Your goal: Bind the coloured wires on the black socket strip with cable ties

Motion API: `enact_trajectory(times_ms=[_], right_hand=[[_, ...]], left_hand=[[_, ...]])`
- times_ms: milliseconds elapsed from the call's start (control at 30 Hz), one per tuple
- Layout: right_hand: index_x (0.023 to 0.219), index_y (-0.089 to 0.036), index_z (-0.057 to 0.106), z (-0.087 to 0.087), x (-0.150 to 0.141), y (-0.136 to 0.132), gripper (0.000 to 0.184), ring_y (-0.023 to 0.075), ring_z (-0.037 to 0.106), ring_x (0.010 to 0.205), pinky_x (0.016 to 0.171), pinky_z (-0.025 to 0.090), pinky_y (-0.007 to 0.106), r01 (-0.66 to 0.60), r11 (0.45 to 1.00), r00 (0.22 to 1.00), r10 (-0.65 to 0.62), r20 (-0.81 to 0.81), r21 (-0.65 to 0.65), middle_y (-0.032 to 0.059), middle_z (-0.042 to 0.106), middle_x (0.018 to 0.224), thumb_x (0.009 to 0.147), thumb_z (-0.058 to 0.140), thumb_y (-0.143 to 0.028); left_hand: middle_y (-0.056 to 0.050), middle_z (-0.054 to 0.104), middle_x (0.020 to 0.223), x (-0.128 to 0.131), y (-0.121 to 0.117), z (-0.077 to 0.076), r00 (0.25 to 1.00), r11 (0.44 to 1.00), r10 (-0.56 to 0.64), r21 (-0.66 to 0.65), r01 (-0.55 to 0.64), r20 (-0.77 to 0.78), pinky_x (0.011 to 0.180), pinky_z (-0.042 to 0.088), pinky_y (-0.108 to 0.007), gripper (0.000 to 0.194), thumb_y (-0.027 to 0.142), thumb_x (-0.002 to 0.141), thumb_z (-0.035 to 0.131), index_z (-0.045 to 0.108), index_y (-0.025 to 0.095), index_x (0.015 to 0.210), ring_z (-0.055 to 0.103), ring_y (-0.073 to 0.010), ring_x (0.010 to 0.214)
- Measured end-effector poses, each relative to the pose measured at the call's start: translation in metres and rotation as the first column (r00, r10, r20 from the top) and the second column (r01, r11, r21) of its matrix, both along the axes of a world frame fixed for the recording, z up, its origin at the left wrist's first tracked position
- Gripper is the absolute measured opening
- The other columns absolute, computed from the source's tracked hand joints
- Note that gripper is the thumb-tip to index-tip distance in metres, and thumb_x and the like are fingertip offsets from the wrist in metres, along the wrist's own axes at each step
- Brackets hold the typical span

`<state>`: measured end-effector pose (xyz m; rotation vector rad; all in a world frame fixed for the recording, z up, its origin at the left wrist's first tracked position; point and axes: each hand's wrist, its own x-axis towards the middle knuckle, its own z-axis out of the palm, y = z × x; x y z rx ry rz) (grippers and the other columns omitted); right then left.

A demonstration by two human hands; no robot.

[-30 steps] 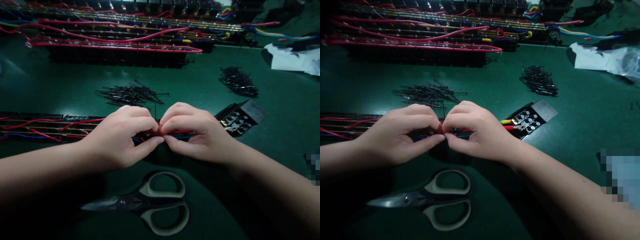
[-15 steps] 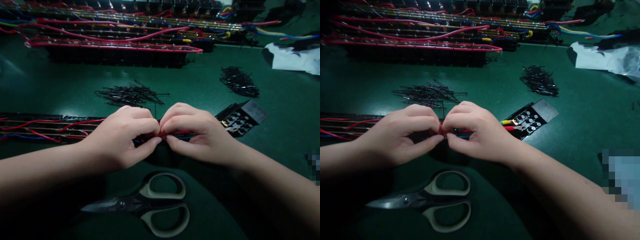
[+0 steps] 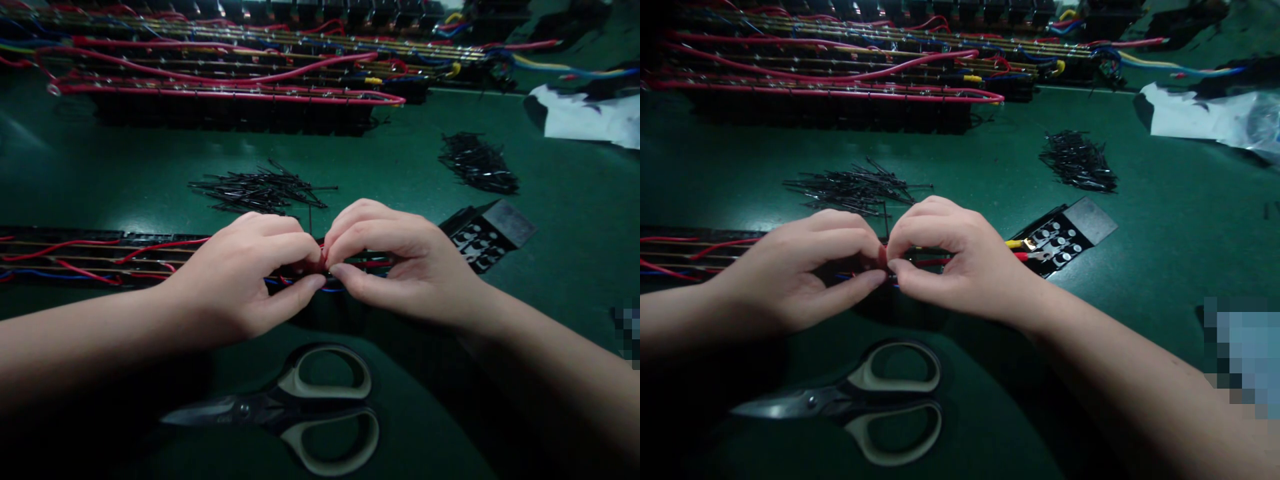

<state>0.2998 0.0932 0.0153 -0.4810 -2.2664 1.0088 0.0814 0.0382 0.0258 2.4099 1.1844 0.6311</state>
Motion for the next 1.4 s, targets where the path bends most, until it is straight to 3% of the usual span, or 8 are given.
enact_trajectory(times_ms=[333, 667, 833, 1033, 1400], right_hand=[[0.087, -0.02, 0.069, 0.0005, 0.0, -0.0027, 0.01, 0.0172, 0.067, 0.089, 0.084, 0.054, 0.032, 0.005, 1.0, 1.0, -0.005, 0.022, 0.007, 0.0035, 0.074, 0.09, 0.09, 0.065, -0.011], [0.096, -0.02, 0.061, 0.0005, -0.0018, -0.0053, 0.011, 0.019, 0.062, 0.098, 0.09, 0.05, 0.035, -0.031, 0.995, 0.994, 0.021, 0.104, 0.096, 0.0053, 0.07, 0.099, 0.087, 0.063, -0.013], [0.094, -0.021, 0.062, -0.0012, -0.0012, -0.0045, 0.015, 0.0197, 0.063, 0.103, 0.093, 0.05, 0.035, -0.052, 0.992, 0.994, 0.041, 0.099, 0.116, 0.0059, 0.071, 0.104, 0.084, 0.065, -0.011], [0.092, -0.018, 0.07, -0.0064, -0.0025, -0.0034, 0.006, 0.0199, 0.064, 0.105, 0.093, 0.05, 0.033, -0.06, 0.985, 0.993, 0.042, 0.111, 0.165, 0.0089, 0.073, 0.11, 0.087, 0.073, -0.019], [0.09, -0.015, 0.073, -0.0091, -0.001, -0.0031, 0.005, 0.0189, 0.063, 0.103, 0.094, 0.05, 0.031, -0.072, 0.978, 0.992, 0.05, 0.113, 0.197, 0.009, 0.073, 0.107, 0.086, 0.072, -0.017]], left_hand=[[0.001, 0.071, 0.078, -0.0012, 0.0007, -0.0011, 1.0, 0.998, 0.013, -0.055, -0.012, 0.011, 0.07, 0.045, -0.026, 0.018, 0.021, 0.092, 0.056, 0.069, 0.02, 0.08, 0.063, -0.0126, 0.072], [0.002, 0.068, 0.082, 0.0003, -0.0036, 0.0011, 1.0, 1.0, -0.012, -0.016, 0.013, 0.024, 0.074, 0.043, -0.029, 0.014, 0.017, 0.093, 0.055, 0.066, 0.021, 0.084, 0.062, -0.0139, 0.078], [0.004, 0.067, 0.083, -0.0004, -0.0043, 0.0015, 0.998, 0.997, -0.015, -0.075, 0.019, 0.062, 0.076, 0.041, -0.03, 0.014, 0.016, 0.093, 0.057, 0.066, 0.022, 0.084, 0.062, -0.0127, 0.079], [0.004, 0.067, 0.085, -0.0008, -0.0069, 0.0008, 0.997, 0.999, -0.033, -0.034, 0.036, 0.069, 0.075, 0.039, -0.03, 0.017, 0.016, 0.094, 0.058, 0.067, 0.021, 0.08, 0.06, -0.0121, 0.079], [0.004, 0.068, 0.082, -0.0016, -0.0083, -0.0027, 0.994, 0.998, -0.063, -0.006, 0.064, 0.091, 0.074, 0.038, -0.03, 0.022, 0.016, 0.096, 0.056, 0.068, 0.019, 0.078, 0.059, -0.0097, 0.075]])
